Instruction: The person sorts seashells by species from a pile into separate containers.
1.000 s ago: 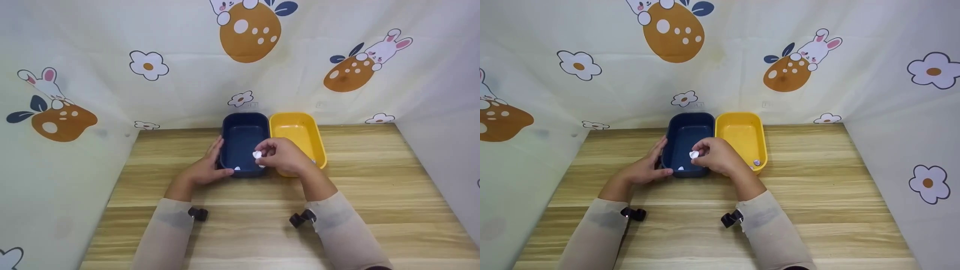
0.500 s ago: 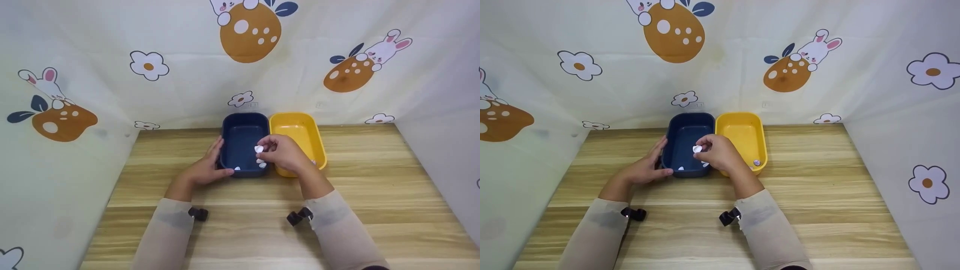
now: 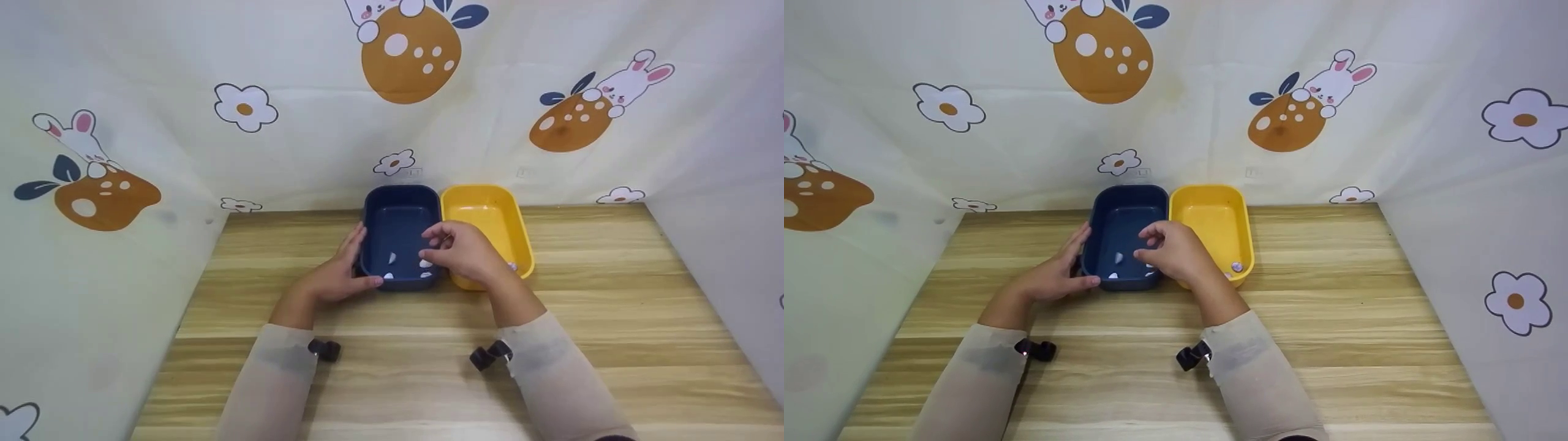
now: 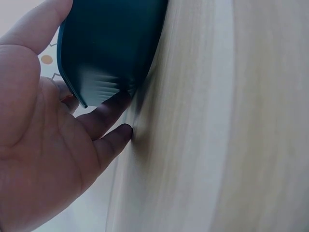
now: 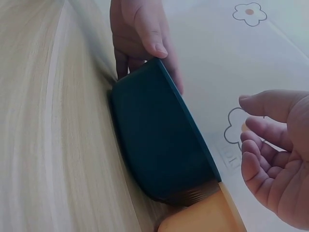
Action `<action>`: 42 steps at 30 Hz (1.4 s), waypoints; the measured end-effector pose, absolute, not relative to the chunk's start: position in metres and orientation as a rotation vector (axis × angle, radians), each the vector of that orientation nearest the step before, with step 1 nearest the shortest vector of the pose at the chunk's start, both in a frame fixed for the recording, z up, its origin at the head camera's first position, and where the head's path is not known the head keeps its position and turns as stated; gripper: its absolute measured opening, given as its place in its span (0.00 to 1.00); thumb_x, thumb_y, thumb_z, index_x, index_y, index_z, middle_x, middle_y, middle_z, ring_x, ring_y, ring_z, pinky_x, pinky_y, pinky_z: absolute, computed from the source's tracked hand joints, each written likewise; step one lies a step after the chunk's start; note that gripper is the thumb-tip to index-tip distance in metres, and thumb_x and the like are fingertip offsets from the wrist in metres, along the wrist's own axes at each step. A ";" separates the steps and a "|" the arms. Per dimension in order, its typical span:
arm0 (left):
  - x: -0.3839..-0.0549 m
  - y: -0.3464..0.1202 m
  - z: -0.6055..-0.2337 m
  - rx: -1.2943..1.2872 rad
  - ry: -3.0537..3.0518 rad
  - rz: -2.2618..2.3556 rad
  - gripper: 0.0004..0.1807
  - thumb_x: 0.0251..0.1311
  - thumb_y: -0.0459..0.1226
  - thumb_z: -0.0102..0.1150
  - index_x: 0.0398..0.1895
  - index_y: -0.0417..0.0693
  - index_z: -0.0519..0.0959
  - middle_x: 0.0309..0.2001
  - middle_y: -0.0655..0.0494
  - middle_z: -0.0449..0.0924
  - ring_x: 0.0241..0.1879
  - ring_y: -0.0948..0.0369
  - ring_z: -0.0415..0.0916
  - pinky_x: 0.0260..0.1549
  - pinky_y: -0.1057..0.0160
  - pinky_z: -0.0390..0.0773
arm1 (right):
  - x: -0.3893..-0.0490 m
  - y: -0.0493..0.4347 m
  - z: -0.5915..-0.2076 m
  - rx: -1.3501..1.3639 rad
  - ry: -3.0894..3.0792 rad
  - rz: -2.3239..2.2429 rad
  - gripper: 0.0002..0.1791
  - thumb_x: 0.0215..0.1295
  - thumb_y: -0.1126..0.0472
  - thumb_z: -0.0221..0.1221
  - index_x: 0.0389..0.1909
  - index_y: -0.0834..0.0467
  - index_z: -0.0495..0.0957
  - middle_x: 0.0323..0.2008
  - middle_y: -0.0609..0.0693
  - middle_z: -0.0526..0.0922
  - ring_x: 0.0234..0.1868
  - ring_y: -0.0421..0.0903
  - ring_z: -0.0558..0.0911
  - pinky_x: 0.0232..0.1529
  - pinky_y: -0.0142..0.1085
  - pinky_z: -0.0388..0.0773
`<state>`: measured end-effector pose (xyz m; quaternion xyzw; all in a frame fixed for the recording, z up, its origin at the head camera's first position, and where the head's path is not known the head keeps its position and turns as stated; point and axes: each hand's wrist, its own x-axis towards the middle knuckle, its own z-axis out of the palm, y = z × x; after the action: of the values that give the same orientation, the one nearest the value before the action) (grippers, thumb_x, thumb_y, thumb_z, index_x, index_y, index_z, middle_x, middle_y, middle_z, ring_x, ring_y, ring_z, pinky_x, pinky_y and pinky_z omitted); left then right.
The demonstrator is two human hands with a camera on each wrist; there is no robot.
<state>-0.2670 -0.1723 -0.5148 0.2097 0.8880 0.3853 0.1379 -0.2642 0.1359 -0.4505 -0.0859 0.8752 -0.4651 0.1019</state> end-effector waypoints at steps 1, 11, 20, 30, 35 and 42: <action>-0.267 -0.172 -0.515 0.606 2.571 1.112 0.67 0.64 0.64 0.69 0.90 0.54 0.34 0.90 0.58 0.23 0.89 0.48 0.31 0.85 0.38 0.49 | -0.264 0.136 -0.451 -0.253 2.585 -1.369 0.18 0.62 0.51 0.78 0.52 0.47 0.86 0.44 0.50 0.86 0.45 0.51 0.81 0.52 0.39 0.82; -0.267 -0.172 -0.515 0.582 2.573 1.101 0.67 0.63 0.65 0.69 0.90 0.56 0.34 0.90 0.58 0.24 0.89 0.46 0.34 0.84 0.37 0.52 | -0.263 0.136 -0.451 -0.284 2.614 -1.360 0.18 0.61 0.52 0.78 0.51 0.49 0.87 0.42 0.49 0.86 0.42 0.50 0.80 0.49 0.40 0.81; -0.268 -0.174 -0.517 0.613 2.574 1.128 0.67 0.64 0.64 0.70 0.90 0.54 0.33 0.90 0.56 0.24 0.89 0.46 0.31 0.84 0.37 0.49 | -0.262 0.142 -0.450 -0.275 2.621 -1.334 0.18 0.62 0.51 0.77 0.51 0.48 0.87 0.44 0.49 0.86 0.43 0.51 0.81 0.52 0.40 0.82; -0.266 -0.173 -0.516 0.589 2.573 1.125 0.66 0.65 0.60 0.71 0.90 0.55 0.34 0.90 0.58 0.24 0.89 0.45 0.35 0.84 0.37 0.51 | -0.265 0.172 -0.448 -0.299 2.681 -1.342 0.19 0.64 0.51 0.75 0.52 0.54 0.88 0.44 0.51 0.86 0.40 0.50 0.79 0.38 0.33 0.80; -0.267 -0.173 -0.516 0.577 2.584 1.118 0.66 0.64 0.60 0.71 0.90 0.56 0.34 0.90 0.58 0.24 0.89 0.46 0.35 0.84 0.37 0.51 | -0.264 0.188 -0.444 -0.253 2.685 -1.318 0.19 0.65 0.50 0.75 0.53 0.53 0.87 0.45 0.52 0.85 0.37 0.49 0.80 0.35 0.33 0.80; -0.268 -0.173 -0.517 0.621 2.578 1.136 0.65 0.66 0.59 0.70 0.90 0.54 0.34 0.90 0.54 0.24 0.89 0.45 0.31 0.84 0.36 0.49 | -0.258 0.215 -0.442 -0.198 2.714 -1.278 0.21 0.67 0.44 0.73 0.53 0.52 0.86 0.45 0.52 0.85 0.38 0.49 0.79 0.34 0.31 0.79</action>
<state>-0.2677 -0.1728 -0.5169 0.2133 0.8864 0.3904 0.1280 -0.2584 0.2146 -0.4423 -0.0656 0.9007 -0.4241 0.0677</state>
